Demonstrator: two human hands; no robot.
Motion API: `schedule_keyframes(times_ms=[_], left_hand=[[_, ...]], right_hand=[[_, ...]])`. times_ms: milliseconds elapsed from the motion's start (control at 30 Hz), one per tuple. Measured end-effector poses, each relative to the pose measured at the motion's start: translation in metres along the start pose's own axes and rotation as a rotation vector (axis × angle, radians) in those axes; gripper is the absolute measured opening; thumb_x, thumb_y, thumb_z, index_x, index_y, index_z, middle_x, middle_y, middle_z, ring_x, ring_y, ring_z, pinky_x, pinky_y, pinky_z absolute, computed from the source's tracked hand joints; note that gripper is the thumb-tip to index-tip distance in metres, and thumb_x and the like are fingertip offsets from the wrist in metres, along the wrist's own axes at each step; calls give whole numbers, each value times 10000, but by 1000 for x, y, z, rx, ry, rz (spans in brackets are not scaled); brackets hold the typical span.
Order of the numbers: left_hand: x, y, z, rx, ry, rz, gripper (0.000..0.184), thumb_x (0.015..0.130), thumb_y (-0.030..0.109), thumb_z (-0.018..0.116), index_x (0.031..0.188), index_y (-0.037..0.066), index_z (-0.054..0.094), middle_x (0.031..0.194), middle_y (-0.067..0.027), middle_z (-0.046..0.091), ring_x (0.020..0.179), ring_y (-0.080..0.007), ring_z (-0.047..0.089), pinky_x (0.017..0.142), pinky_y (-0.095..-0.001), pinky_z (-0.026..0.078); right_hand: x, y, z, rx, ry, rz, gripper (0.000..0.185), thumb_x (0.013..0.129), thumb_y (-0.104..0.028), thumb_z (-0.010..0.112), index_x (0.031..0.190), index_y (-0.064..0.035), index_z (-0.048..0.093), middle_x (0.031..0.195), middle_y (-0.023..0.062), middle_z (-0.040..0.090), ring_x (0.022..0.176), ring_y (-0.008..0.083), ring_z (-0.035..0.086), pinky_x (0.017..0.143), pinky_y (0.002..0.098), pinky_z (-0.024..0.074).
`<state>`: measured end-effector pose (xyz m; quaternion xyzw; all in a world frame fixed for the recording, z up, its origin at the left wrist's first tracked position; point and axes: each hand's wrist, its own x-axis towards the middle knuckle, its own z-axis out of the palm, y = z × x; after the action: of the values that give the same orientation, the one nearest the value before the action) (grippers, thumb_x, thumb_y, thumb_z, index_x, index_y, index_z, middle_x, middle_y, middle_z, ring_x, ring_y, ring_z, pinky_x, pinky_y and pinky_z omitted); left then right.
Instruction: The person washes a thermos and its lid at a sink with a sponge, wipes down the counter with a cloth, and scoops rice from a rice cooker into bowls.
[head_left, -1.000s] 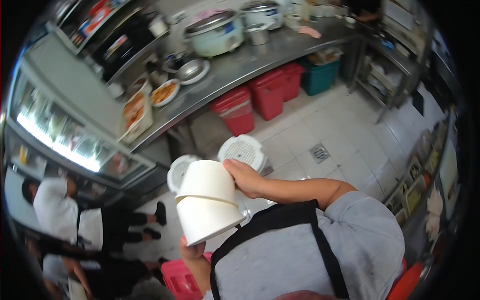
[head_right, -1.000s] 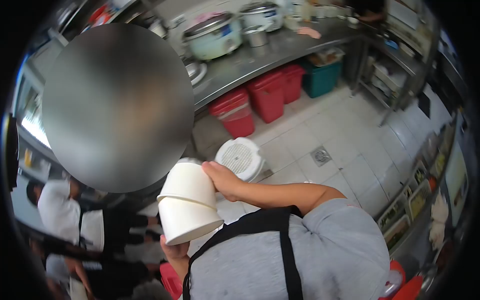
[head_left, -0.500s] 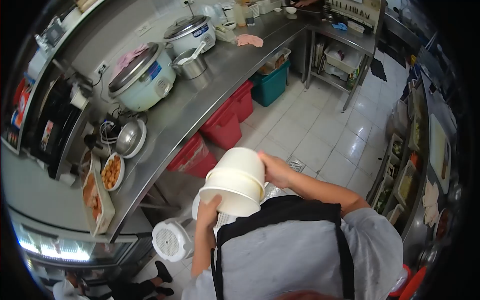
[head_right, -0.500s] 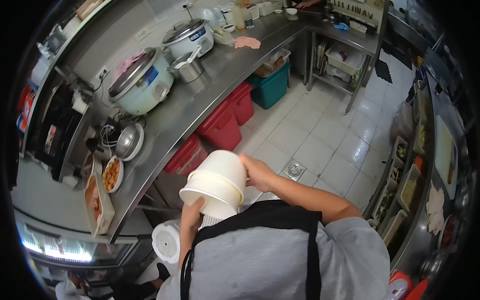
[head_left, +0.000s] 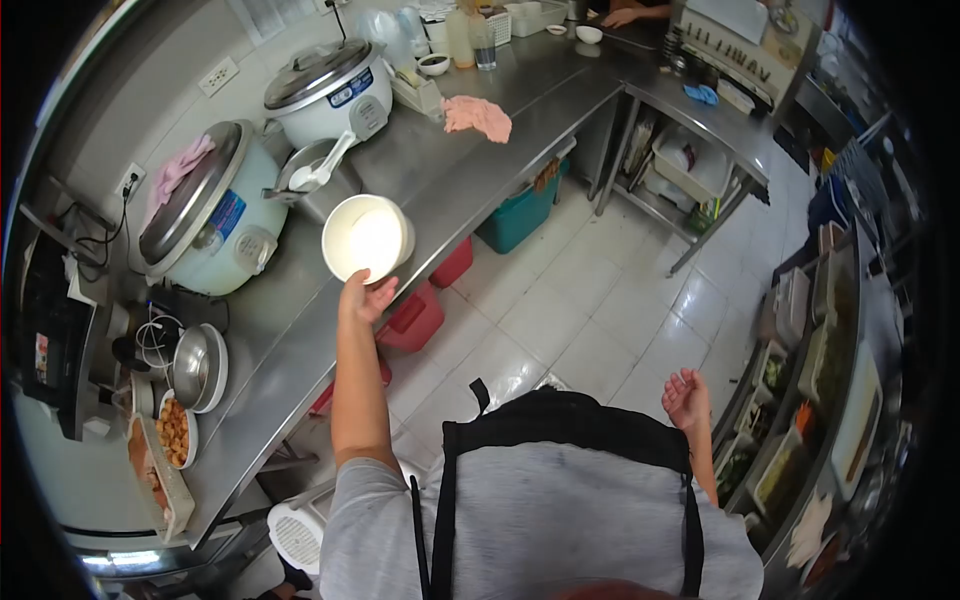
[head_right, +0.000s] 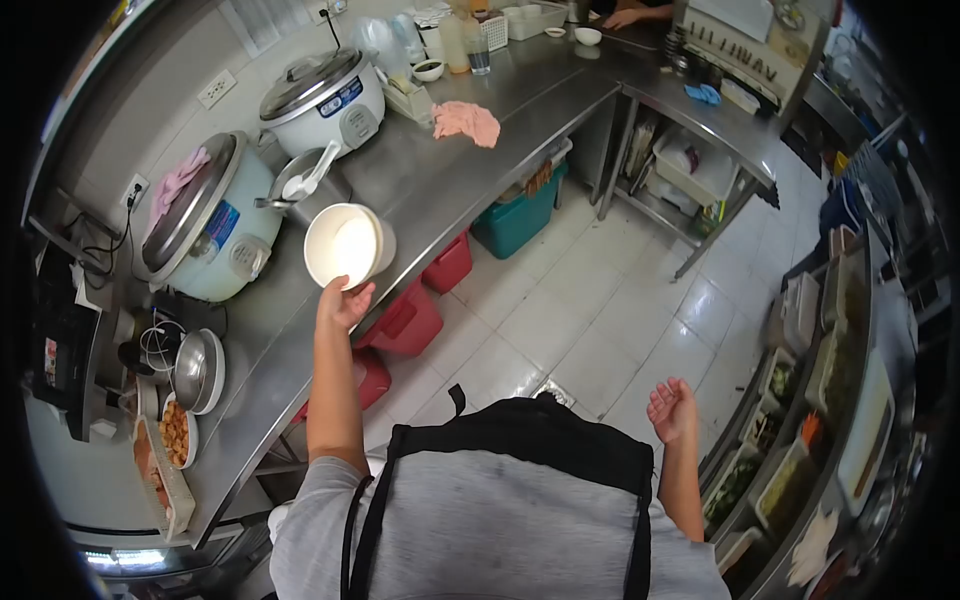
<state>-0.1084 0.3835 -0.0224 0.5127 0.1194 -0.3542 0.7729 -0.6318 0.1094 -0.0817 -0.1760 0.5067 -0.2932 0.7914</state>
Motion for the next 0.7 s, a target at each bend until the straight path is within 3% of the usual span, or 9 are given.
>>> schedule_keyframes(times_ms=[133,167,200,233,300,400,600,700], left_hand=[[50,22,6,23,77,-37,558,788,376,481,1165,0,315,1055,-173,435,871,-308,553,600,-320,474],[61,26,4,12,63,-49,687,769,442,495,1223,3,225,1044,-166,434,874,-308,550,602,-335,477],[65,28,11,44,137,-19,640,743,513,491,1119,11,363,1047,-185,427,887,-298,533,574,-317,489],[66,31,20,32,197,-4,683,726,560,494,1124,20,363,1034,-181,431,880,-303,536,576,-316,491],[72,38,31,36,279,31,773,682,578,556,1166,43,279,981,-164,438,788,-306,552,553,-345,496],[91,42,43,53,349,107,811,694,564,557,1204,28,224,1070,-168,370,703,-289,569,478,-341,497],[125,54,78,3,482,209,865,682,647,483,1264,65,216,1143,-136,325,753,-260,537,498,-339,479],[144,54,100,-103,735,277,880,664,664,481,1297,126,192,1244,-139,245,859,-310,490,586,-396,453]], right_hand=[[69,-48,127,-304,-239,15,212,803,-322,489,891,-131,514,805,14,540,680,161,518,587,288,416],[86,-59,163,-375,-317,23,206,806,-304,490,906,-125,509,823,16,539,681,156,518,587,280,415],[101,-68,199,-430,-406,6,203,809,-290,489,919,-119,505,838,17,538,691,149,522,589,273,416],[116,-76,235,-484,-495,-14,201,812,-275,489,931,-114,501,853,18,538,701,142,525,592,266,417],[131,-95,308,-622,-632,-92,225,815,-266,491,966,-100,491,869,19,537,720,118,526,607,249,414],[174,-117,387,-729,-871,-151,243,821,-255,485,998,-88,477,879,16,532,730,97,521,625,229,408],[273,-194,468,-914,-810,-215,255,825,-241,474,1016,-73,475,884,18,536,699,76,521,602,209,411],[335,-261,499,-920,-656,-278,220,820,-227,477,988,-86,498,843,2,545,671,76,537,572,197,419]])
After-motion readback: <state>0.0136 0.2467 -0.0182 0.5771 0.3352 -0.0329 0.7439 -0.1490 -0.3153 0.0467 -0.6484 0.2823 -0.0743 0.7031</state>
